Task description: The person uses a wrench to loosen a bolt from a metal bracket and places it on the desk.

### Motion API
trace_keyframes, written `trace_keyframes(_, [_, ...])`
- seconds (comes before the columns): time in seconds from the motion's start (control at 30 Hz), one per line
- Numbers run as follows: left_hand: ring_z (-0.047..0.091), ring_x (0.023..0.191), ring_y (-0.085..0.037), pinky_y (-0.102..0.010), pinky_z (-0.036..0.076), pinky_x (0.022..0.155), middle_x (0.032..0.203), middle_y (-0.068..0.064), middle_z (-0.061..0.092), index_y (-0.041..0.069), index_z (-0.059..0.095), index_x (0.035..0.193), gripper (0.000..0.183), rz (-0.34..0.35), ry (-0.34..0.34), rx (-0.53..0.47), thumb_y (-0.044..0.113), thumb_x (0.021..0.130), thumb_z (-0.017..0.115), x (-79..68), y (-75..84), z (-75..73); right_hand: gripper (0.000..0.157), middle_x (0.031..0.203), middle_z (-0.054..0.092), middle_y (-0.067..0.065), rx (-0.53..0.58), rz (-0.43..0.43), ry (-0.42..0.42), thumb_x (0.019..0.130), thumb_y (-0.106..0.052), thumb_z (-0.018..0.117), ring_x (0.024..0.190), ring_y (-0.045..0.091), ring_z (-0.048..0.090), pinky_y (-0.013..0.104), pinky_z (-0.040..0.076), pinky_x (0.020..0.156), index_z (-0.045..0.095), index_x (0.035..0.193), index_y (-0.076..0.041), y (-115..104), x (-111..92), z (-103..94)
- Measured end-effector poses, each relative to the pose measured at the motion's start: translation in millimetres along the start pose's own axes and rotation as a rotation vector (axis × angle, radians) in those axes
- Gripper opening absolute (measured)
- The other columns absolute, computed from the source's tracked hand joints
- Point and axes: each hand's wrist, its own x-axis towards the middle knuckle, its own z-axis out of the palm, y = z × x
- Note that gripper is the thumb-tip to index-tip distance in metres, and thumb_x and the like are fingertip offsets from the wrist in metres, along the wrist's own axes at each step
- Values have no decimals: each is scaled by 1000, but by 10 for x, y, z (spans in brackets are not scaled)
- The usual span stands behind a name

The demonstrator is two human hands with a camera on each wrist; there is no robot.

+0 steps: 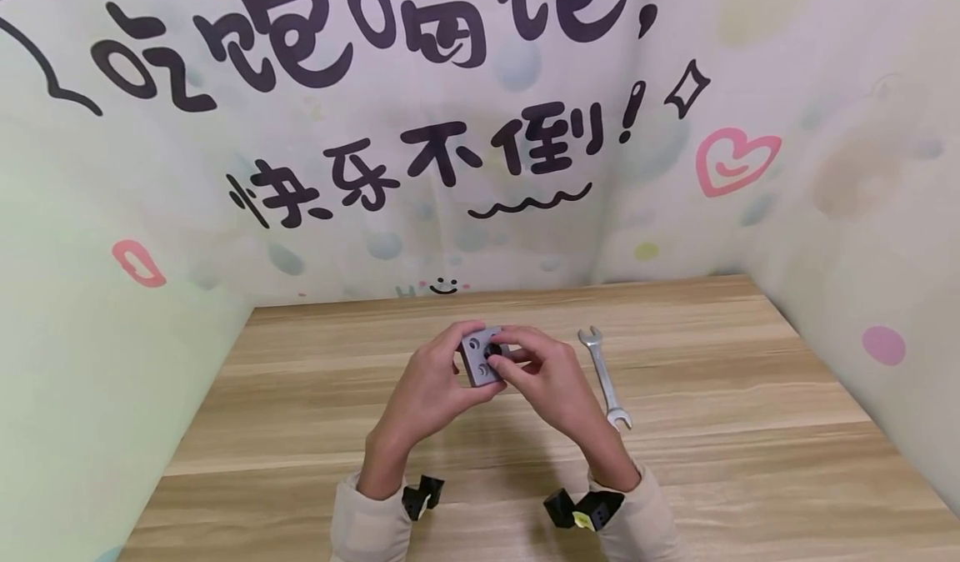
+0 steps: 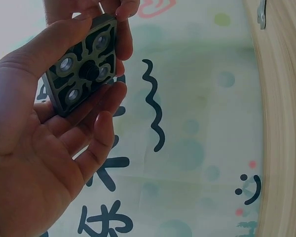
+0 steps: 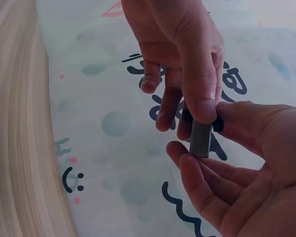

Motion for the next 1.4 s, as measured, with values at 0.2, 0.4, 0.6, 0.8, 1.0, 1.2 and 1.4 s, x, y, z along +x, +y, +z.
trace_keyframes(0.2, [55, 81, -10, -22, 48, 64, 113, -3, 66, 7, 57, 130, 66, -2, 6, 0, 22, 74, 89, -5, -1, -9, 25, 121, 67, 12, 6, -5, -26, 91, -7, 71, 93, 25, 73, 24, 58, 70, 72, 115, -6, -6, 7, -7])
trace_keyframes(0.4, [56, 81, -10, -22, 48, 65, 113, -4, 67, 7, 57, 130, 65, 2, 10, 0, 22, 74, 88, -3, 0, -13, 25, 126, 65, 14, -12, -12, -35, 91, -7, 70, 94, 26, 72, 24, 57, 70, 72, 116, -7, -14, 9, -14])
trace_keyframes(0.6, [56, 81, -11, -22, 48, 65, 114, -4, 67, 6, 57, 130, 66, 4, 14, 7, 23, 74, 89, -2, -6, -14, 25, 126, 65, 13, -33, -21, -39, 91, -6, 70, 93, 24, 71, 22, 56, 69, 73, 116, -7, -11, 8, -19])
trace_keyframes(0.8, [56, 82, -11, -23, 49, 66, 113, -3, 67, 7, 57, 130, 66, -3, 13, -2, 23, 74, 89, 0, 0, -19, 34, 121, 68, 12, -6, 21, -50, 91, -9, 71, 94, 23, 72, 24, 57, 71, 68, 124, -9, -16, 5, -31])
trace_keyframes(1.0, [56, 81, -11, -23, 49, 65, 110, -3, 67, 7, 57, 130, 66, 1, 19, -39, 21, 74, 89, -4, 5, -27, 30, 116, 68, 11, 52, 130, -5, 88, -14, 76, 95, 22, 71, 26, 57, 72, 65, 116, -10, -24, 8, -20])
trace_keyframes(1.2, [56, 81, -11, -23, 50, 65, 107, -2, 67, 7, 57, 130, 67, 11, 24, -71, 21, 73, 89, -5, 16, -19, 21, 126, 66, 13, 64, 142, 63, 85, -14, 79, 91, 21, 71, 26, 57, 69, 60, 92, -9, -17, 17, 32])
trace_keyframes(1.4, [56, 80, -10, -22, 50, 65, 107, -1, 67, 9, 57, 129, 66, -1, 21, -79, 21, 73, 89, -7, 18, -12, 18, 123, 67, 13, 46, 97, 77, 83, -12, 80, 88, 21, 71, 25, 56, 68, 63, 89, -9, 8, 13, 55])
